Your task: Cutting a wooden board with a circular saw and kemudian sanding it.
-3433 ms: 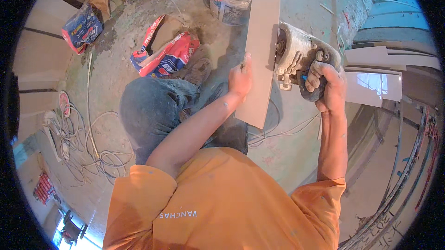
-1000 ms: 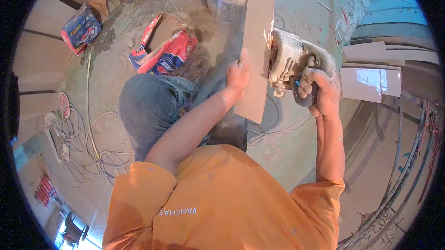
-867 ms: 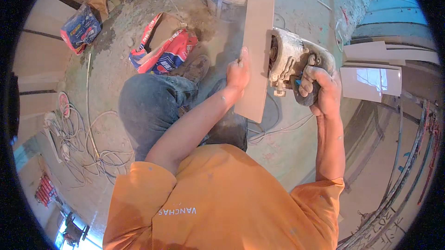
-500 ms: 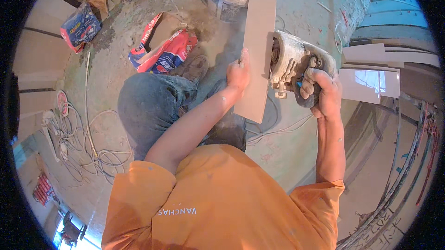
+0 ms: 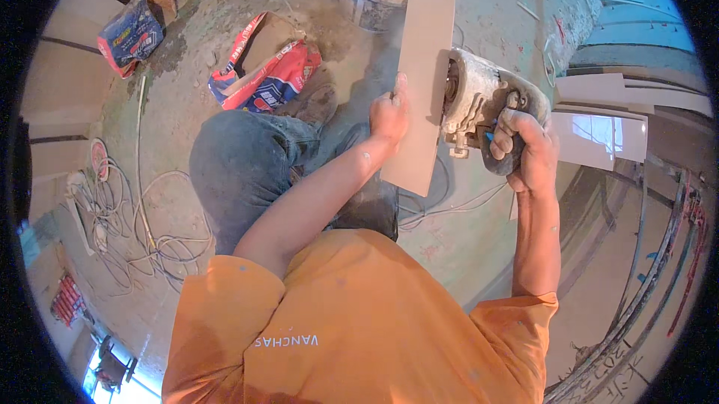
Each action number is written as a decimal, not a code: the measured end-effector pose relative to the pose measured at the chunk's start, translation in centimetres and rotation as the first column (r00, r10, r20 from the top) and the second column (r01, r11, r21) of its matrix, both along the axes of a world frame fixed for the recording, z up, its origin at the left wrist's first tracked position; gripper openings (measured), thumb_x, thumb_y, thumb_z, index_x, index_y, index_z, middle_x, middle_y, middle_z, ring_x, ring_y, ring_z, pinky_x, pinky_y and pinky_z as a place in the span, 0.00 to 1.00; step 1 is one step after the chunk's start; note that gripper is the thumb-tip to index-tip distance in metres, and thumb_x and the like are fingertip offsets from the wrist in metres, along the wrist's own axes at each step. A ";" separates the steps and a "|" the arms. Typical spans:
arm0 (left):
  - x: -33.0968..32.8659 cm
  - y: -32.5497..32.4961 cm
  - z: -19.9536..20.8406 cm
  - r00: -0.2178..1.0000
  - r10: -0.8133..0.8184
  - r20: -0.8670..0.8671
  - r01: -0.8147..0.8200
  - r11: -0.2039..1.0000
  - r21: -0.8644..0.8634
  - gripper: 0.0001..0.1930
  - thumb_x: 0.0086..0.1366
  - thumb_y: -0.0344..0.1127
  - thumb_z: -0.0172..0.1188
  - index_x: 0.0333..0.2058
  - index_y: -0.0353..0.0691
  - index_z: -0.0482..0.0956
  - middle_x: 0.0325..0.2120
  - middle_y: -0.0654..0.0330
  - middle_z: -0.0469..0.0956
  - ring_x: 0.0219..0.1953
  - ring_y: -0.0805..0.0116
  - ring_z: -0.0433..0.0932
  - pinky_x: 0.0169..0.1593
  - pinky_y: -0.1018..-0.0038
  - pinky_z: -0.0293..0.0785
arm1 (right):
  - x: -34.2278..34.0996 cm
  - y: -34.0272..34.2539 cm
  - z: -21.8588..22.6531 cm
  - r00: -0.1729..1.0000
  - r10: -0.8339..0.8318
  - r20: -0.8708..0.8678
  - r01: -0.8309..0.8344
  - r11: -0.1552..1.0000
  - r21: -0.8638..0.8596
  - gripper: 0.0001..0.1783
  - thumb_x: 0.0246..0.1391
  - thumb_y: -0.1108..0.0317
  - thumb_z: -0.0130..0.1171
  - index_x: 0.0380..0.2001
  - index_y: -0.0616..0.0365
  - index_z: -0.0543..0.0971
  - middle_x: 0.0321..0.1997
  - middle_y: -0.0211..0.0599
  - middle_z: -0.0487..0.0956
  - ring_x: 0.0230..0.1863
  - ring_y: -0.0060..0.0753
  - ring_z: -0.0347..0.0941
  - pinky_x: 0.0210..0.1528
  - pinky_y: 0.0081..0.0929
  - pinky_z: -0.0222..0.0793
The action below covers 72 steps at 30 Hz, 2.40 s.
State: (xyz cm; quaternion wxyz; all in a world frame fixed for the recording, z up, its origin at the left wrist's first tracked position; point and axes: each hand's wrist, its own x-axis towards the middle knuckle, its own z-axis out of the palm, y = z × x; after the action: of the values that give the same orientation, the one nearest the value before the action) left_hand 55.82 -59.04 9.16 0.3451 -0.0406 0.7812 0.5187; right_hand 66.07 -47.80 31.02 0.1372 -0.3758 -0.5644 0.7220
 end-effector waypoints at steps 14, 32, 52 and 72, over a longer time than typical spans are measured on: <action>-0.2 -0.2 0.5 1.000 0.003 0.028 -0.003 1.000 0.012 0.43 0.75 0.69 0.40 0.38 0.28 0.87 0.39 0.32 0.82 0.48 0.32 0.81 0.53 0.50 0.76 | 0.4 -0.2 0.4 0.999 0.043 0.022 -0.044 0.999 0.018 0.07 0.62 0.72 0.54 0.42 0.59 0.71 0.27 0.26 0.66 0.21 0.16 0.62 0.21 0.19 0.64; -0.1 0.1 0.3 0.999 0.019 -0.029 -0.019 1.000 -0.013 0.43 0.76 0.68 0.40 0.36 0.27 0.86 0.37 0.32 0.82 0.45 0.31 0.81 0.50 0.48 0.77 | 1.5 -0.3 0.0 0.999 0.035 0.006 -0.034 0.999 -0.037 0.10 0.60 0.71 0.58 0.43 0.59 0.71 0.28 0.28 0.68 0.21 0.20 0.64 0.22 0.21 0.66; 0.1 0.1 0.3 0.999 0.019 -0.036 -0.019 1.000 -0.006 0.44 0.76 0.68 0.39 0.33 0.27 0.86 0.34 0.31 0.82 0.43 0.31 0.82 0.47 0.48 0.76 | 2.3 -1.6 0.7 0.999 0.025 0.042 -0.025 1.000 -0.006 0.08 0.63 0.71 0.55 0.43 0.60 0.71 0.27 0.26 0.66 0.20 0.17 0.61 0.21 0.19 0.64; 0.0 -0.1 0.7 0.999 0.021 0.027 -0.021 1.000 0.010 0.42 0.76 0.67 0.42 0.36 0.25 0.85 0.37 0.33 0.83 0.44 0.34 0.81 0.50 0.51 0.74 | 2.7 -2.8 1.3 0.998 -0.003 0.057 0.005 1.000 -0.022 0.08 0.61 0.72 0.56 0.41 0.60 0.71 0.26 0.28 0.67 0.19 0.18 0.62 0.19 0.20 0.64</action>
State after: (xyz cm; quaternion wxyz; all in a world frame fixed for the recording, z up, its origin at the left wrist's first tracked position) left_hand 55.79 -59.10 9.86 0.3504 -0.0543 0.7733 0.5256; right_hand 68.75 -50.63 32.33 0.1182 -0.3990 -0.5592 0.7170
